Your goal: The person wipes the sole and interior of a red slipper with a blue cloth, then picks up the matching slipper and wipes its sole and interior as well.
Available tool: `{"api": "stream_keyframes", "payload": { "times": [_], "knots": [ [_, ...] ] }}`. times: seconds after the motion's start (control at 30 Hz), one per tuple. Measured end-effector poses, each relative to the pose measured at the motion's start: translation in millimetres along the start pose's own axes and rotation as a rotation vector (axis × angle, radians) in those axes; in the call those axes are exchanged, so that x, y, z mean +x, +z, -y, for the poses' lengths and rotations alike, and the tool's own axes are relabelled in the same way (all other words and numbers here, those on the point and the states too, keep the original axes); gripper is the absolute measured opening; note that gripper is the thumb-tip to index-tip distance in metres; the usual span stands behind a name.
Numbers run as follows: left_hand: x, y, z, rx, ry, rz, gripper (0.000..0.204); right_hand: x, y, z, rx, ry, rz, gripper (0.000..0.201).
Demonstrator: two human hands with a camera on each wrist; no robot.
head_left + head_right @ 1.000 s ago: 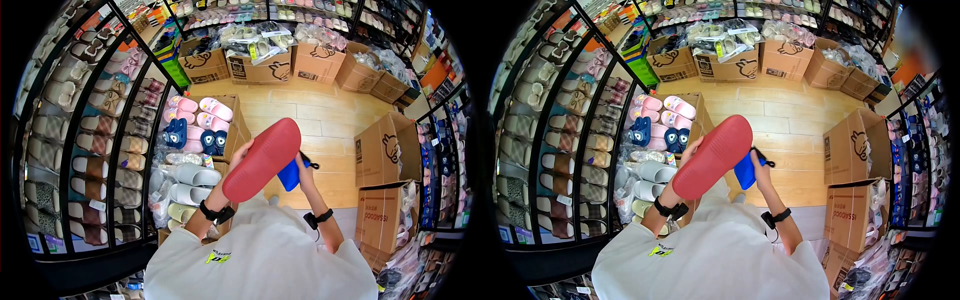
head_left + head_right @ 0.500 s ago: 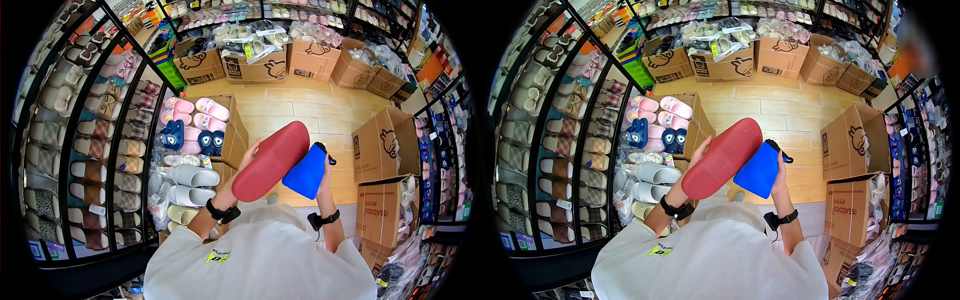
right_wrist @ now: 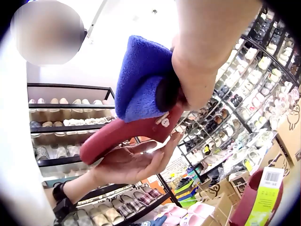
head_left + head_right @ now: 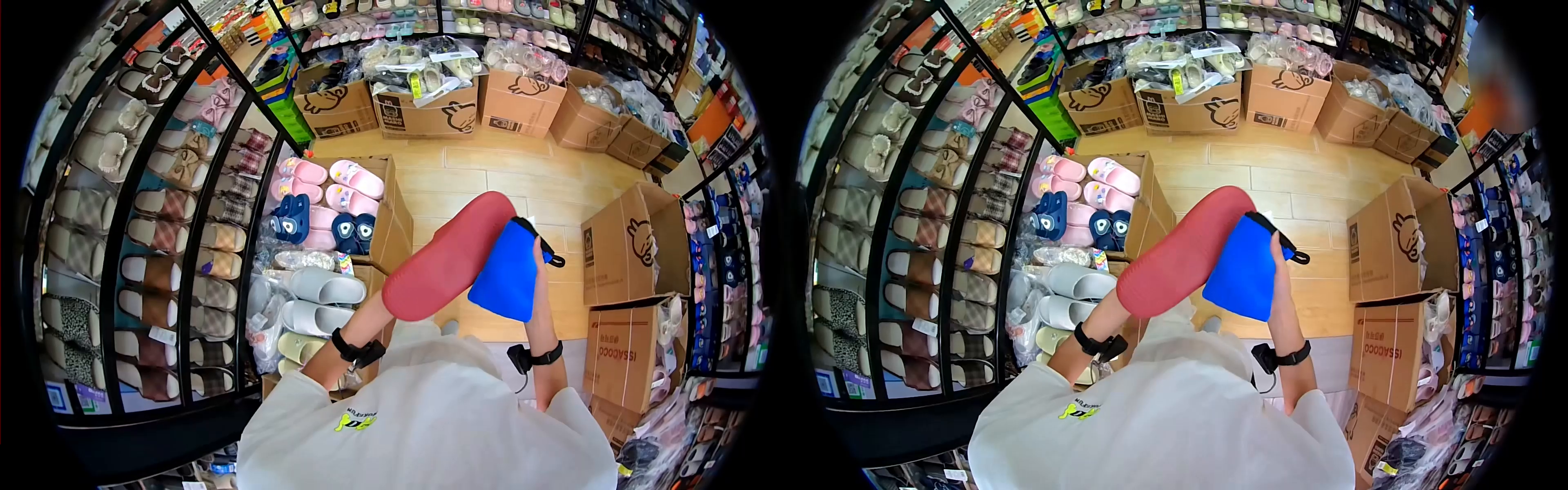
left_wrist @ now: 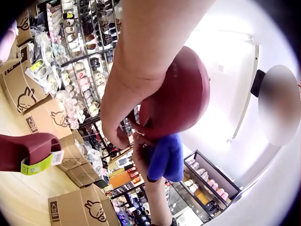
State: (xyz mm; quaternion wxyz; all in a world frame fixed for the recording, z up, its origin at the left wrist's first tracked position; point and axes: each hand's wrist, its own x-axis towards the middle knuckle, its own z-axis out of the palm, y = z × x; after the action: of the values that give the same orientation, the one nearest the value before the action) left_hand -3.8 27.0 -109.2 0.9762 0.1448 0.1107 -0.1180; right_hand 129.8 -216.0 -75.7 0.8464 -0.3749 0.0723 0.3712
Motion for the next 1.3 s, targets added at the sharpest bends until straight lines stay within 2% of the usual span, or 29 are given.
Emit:
{"api": "stream_keyframes", "payload": {
  "times": [0.07,0.13,0.23,0.57,0.87,1.13,1.3],
  "knots": [
    [-5,-4,-3,0.018,0.002,0.0,0.042,7,-7,0,0.039,-0.086,0.057,0.054],
    [-6,-10,-5,0.058,0.007,-0.02,0.042,25,-42,-3,0.025,-0.206,0.114,0.055],
    [-5,-17,-7,0.134,0.02,-0.052,0.042,26,-61,2,0.031,-0.269,0.106,0.054],
    [-26,-30,-9,0.576,0.067,-0.129,0.043,15,-95,13,0.045,-0.258,0.06,0.051],
    [-30,-63,-5,1.09,0.08,-0.178,0.044,13,-106,4,0.081,-0.231,0.056,0.048],
    [9,-99,-3,1.612,0.19,-0.174,0.045,18,-109,3,0.082,-0.223,0.057,0.045],
    [55,-125,-1,1.814,0.304,-0.166,0.045,18,-116,8,0.069,-0.239,0.047,0.044]
  ]
}}
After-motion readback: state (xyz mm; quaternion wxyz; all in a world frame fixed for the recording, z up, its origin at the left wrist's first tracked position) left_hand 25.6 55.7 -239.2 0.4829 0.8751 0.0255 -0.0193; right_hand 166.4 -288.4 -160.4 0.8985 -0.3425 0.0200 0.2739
